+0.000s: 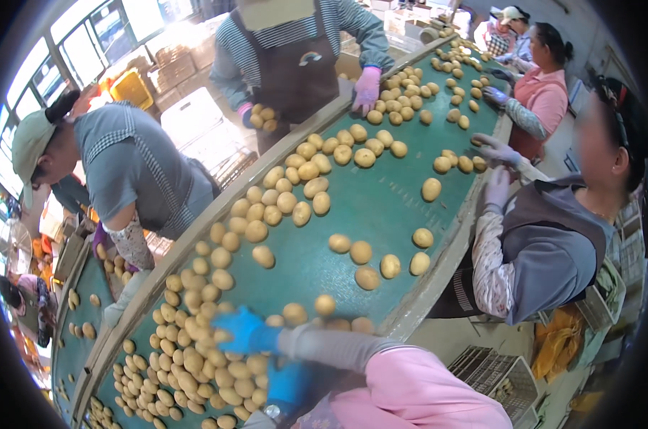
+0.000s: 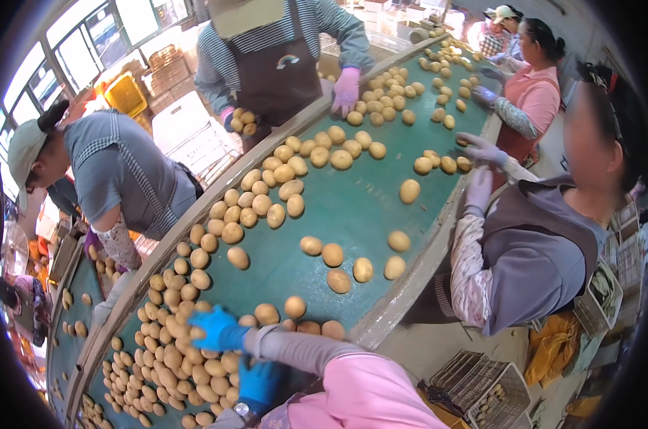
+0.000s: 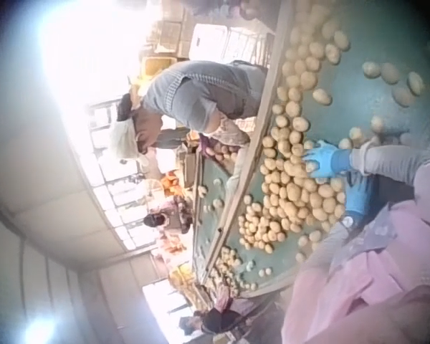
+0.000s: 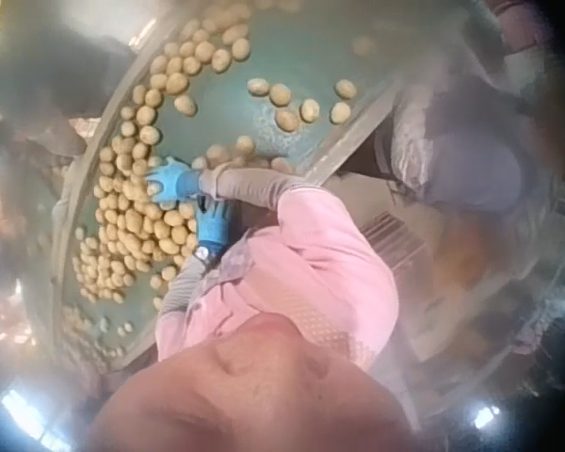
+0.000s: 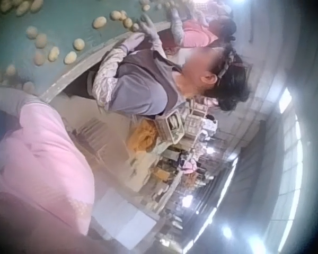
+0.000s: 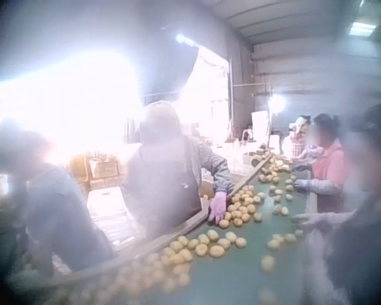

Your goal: The person sorts potatoes on a conveyor belt by hand, placing them into boxes, empties a box of potatoes onto the conveyor belt, and continues picking potatoes from the conveyor belt.

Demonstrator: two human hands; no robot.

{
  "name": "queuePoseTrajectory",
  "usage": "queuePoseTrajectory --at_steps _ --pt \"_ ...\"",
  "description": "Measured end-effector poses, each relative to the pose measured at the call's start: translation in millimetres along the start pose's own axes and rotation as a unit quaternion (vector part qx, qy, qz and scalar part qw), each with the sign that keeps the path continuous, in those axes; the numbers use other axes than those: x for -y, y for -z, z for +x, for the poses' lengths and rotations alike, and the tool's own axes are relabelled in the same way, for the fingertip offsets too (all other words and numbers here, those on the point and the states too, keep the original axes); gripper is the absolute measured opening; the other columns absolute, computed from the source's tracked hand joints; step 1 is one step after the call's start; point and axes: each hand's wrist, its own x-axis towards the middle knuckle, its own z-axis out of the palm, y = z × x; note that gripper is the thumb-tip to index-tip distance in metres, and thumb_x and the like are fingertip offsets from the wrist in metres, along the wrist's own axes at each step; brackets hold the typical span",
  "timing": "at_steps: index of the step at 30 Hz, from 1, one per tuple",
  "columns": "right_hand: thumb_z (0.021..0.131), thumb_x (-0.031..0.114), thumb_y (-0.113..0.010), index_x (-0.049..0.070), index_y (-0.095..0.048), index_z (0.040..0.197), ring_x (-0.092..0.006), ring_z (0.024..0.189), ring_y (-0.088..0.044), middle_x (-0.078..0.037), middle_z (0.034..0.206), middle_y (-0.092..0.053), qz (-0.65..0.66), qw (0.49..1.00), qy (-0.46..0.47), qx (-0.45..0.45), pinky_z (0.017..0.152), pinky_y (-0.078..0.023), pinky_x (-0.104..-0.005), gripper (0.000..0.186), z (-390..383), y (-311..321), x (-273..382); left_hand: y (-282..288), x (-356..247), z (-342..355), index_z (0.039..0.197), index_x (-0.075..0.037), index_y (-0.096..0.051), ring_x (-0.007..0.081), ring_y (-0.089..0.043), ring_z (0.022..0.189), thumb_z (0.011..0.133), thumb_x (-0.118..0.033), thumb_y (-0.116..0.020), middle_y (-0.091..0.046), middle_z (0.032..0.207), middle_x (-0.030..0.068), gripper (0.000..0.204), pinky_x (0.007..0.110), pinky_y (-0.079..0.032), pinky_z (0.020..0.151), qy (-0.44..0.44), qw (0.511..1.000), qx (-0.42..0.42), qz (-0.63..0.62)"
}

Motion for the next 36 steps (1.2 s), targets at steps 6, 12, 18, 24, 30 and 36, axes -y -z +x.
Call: queuePoseTrajectory --at_steps 6,12,18,24,30,36 --pt "0.08 0.038 -0.065 0.02 -0.049 0.138 -0.0399 0.109 -0.054 -0.018 0.124 -0.057 0.15 0.985 0.009 0.079 0.094 -0.045 -0.0494 0.063 5.8 -57.2 52.2 -47.9 106.9 -93.3 0.094 -0.01 -0.067 0.0345 -0.061 0.096 0.076 -0.023 -0.064 -0.066 0.088 0.0143 0.023 0.051 -0.044 0.087 0.224 0.973 -0.057 0.004" --pt "0.079 0.027 -0.065 0.011 -0.063 0.111 -0.0368 0.092 -0.06 -0.016 0.098 -0.062 -0.007 0.946 0.113 -0.303 0.079 -0.048 -0.048 0.037 7.3 39.9 -4.9 -93.5 231.8 -222.1 0.135 0.001 -0.047 0.0451 -0.051 0.117 0.084 -0.043 -0.064 -0.053 0.129 0.0268 0.07 0.05 -0.041 0.1 0.414 0.91 -0.031 -0.015" --pt "0.082 0.034 -0.064 0.01 -0.052 0.128 -0.041 0.107 -0.055 -0.02 0.125 -0.052 -0.218 0.801 -0.168 -0.532 0.088 -0.047 -0.0503 0.053 -15.6 154.1 -120.1 -125.5 299.3 -299.1 0.136 0.002 -0.047 0.0447 -0.049 0.119 0.085 -0.045 -0.061 -0.052 0.131 0.0269 0.07 0.05 -0.04 0.101 0.541 0.84 -0.021 -0.006" --pt "0.084 0.027 -0.067 0.006 -0.048 0.137 -0.0414 0.12 -0.051 -0.028 0.139 -0.04 -0.043 0.84 -0.131 -0.525 0.101 -0.044 -0.046 0.06 13.9 103.3 -148.7 -120.6 290.7 -308.4 0.136 0.002 -0.046 0.0446 -0.048 0.121 0.086 -0.046 -0.059 -0.051 0.132 0.0271 0.07 0.051 -0.039 0.102 0.522 0.84 -0.148 0.008" --pt "0.084 0.027 -0.067 0.016 -0.044 0.142 -0.0388 0.12 -0.053 -0.023 0.14 -0.043 -0.051 0.932 -0.062 -0.353 0.101 -0.044 -0.0455 0.064 70.4 -20.1 -72.7 -83.2 187.2 -232.9 0.131 -0.001 -0.052 0.041 -0.048 0.121 0.088 -0.034 -0.057 -0.052 0.13 0.0229 0.055 0.054 -0.036 0.103 0.167 0.957 -0.238 0.004" --pt "0.085 0.032 -0.065 0.023 -0.04 0.145 -0.0394 0.112 -0.055 -0.021 0.131 -0.048 0.129 0.957 -0.041 -0.257 0.098 -0.046 -0.0434 0.066 80.3 -80.2 -5.0 -113.2 155.9 -170.7 0.126 -0.01 -0.057 0.036 -0.049 0.121 0.079 -0.026 -0.06 -0.055 0.127 0.0181 0.049 0.057 -0.038 0.101 -0.132 0.976 -0.175 0.007"
